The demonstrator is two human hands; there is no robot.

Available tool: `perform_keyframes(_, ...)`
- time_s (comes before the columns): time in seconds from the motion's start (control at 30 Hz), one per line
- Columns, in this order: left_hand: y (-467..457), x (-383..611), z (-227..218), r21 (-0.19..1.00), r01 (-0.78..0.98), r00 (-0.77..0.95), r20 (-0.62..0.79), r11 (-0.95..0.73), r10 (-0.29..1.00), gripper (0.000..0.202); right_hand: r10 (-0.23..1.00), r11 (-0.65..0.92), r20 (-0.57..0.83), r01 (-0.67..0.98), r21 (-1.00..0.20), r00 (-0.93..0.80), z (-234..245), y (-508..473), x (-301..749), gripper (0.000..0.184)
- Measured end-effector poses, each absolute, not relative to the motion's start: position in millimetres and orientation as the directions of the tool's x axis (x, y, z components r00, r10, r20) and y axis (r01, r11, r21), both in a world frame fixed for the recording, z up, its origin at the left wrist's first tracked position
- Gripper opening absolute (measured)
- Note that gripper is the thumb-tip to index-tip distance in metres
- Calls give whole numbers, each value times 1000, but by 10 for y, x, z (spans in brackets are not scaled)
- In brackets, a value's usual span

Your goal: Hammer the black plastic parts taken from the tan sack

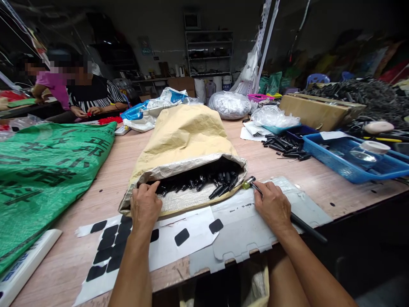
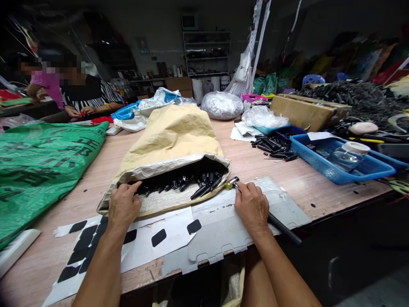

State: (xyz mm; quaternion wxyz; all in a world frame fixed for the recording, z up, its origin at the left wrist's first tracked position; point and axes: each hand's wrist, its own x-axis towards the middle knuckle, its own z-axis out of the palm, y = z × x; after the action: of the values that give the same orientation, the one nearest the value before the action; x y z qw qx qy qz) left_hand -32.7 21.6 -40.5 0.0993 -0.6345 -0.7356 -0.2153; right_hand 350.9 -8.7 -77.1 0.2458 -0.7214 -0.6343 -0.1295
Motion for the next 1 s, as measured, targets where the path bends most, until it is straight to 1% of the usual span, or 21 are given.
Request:
perform_keyframes(0.03, 216, -324, -415, 153, 980, -178, 402, 125, 898, 50, 850, -71, 502, 979, -189, 159, -773, -87, 3510, 27)
perform_keyframes(0.1, 214, -319, -425, 124, 983, -177, 387, 139, 905, 48, 847, -70, 508, 980, -187, 157, -773, -88, 3510, 27)
perform_keyframes(0.4, 211, -339, -451, 161, 983, -148, 441, 85, 885, 28, 857, -78, 487, 976, -201, 169, -758, -88, 3504, 28)
perform_keyframes(0.5, 128, -214, -360, 222, 975, -94, 440, -6, 893, 19, 862, -78, 479, 976, -204, 168, -745, -90, 3499, 28)
perform_keyframes(0.57, 35, -26, -293, 288, 949, -11, 436, -128, 900, 15, 865, -77, 472, 975, -210, 170, -728, -94, 3491, 29)
perform_keyframes(0.63, -76, 233, -247, 382, 883, 108, 400, -273, 910, 15, 866, -81, 468, 973, -215, 175, -711, -97, 3482, 29)
perform_keyframes(0.7, -181, 512, -238, 489, 790, 229, 322, -369, 918, 15, 865, -87, 468, 973, -215, 181, -699, -100, 3475, 29)
perform_keyframes(0.77, -257, 741, -268, 558, 736, 290, 252, -384, 923, 13, 864, -88, 469, 972, -216, 182, -697, -103, 3473, 29)
perform_keyframes(0.83, -293, 874, -327, 574, 733, 295, 215, -364, 931, 11, 865, -85, 469, 972, -218, 180, -699, -108, 3474, 29)
perform_keyframes(0.9, -300, 907, -398, 571, 740, 288, 206, -354, 935, 12, 867, -83, 465, 972, -221, 179, -701, -113, 3473, 29)
perform_keyframes(1.0, -301, 844, -501, 584, 721, 293, 231, -373, 928, 18, 872, -88, 453, 970, -225, 185, -695, -113, 3467, 29)
